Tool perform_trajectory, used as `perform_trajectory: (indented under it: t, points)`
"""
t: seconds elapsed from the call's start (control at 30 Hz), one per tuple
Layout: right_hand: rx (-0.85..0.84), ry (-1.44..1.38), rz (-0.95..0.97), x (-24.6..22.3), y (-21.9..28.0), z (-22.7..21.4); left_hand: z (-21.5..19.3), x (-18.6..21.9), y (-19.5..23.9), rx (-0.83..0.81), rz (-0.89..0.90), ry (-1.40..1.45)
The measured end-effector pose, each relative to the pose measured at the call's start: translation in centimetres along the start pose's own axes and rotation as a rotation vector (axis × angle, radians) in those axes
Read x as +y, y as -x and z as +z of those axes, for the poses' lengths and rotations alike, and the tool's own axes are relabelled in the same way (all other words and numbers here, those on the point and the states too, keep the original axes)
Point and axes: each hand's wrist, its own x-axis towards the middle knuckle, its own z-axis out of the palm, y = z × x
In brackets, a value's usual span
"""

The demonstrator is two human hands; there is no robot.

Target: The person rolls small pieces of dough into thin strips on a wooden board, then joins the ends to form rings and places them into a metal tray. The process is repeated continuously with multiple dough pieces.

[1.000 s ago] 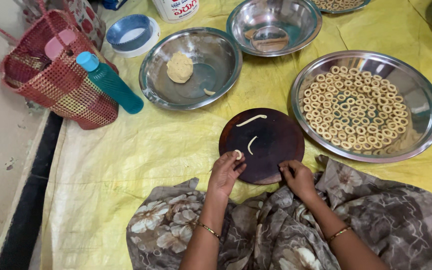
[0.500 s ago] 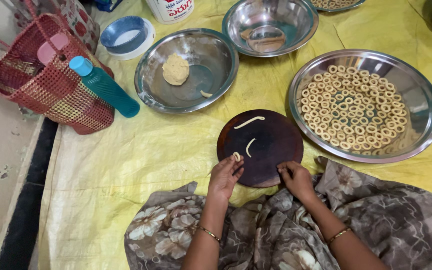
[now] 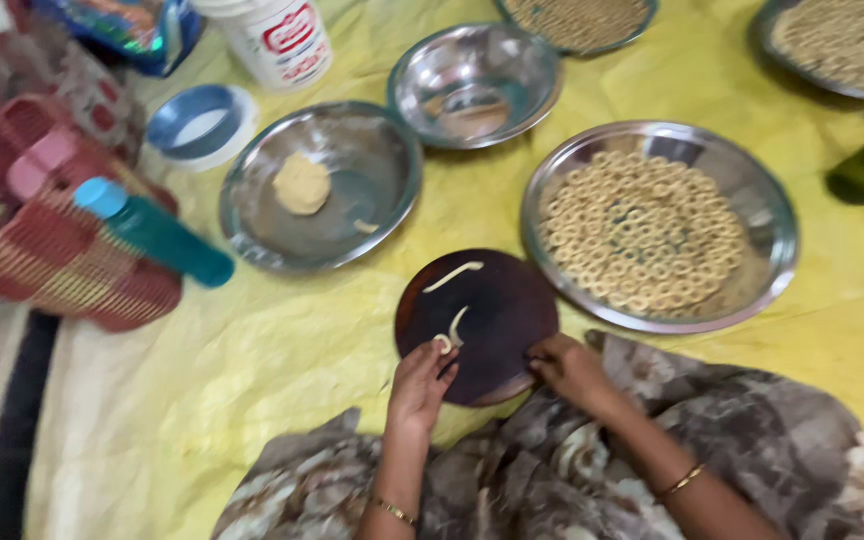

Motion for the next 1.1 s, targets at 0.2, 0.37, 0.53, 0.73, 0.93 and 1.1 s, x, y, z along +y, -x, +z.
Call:
perform_trajectory:
  t: [0.2, 0.37, 0.53, 0.73, 0.93, 1.1]
  points:
    - [0.260, 0.288, -0.037, -2.0, 0.8, 2.0, 7.6, -3.8, -3.3, 0.001, -0.057, -0.268]
    - [0.222, -0.003, 0.048, -0.3, -0.5, 5.6, 15.5, -9.8, -7.3, -0.166, -0.014, -0.505]
    - [0.199, 0.343, -0.153, 0.0, -1.1, 7.5, 21.2, -13.0, -10.9, -0.296, -0.126, -0.681]
    - [0.006, 0.183, 0.037, -3.2, -4.0, 6.1, 24.9, -15.2, -14.6, -0.273, -0.253, -0.537]
    - [0.015, 0.223, 0.026, -5.3, -3.7, 4.2, 24.8, -16.5, -16.4, -0.357, -0.272, -0.680]
    - [0.058, 0.185, 0.062, -5.9, -3.5, 3.3, 25.3, -18.9, -15.9, -0.365, 0.502, -1.442]
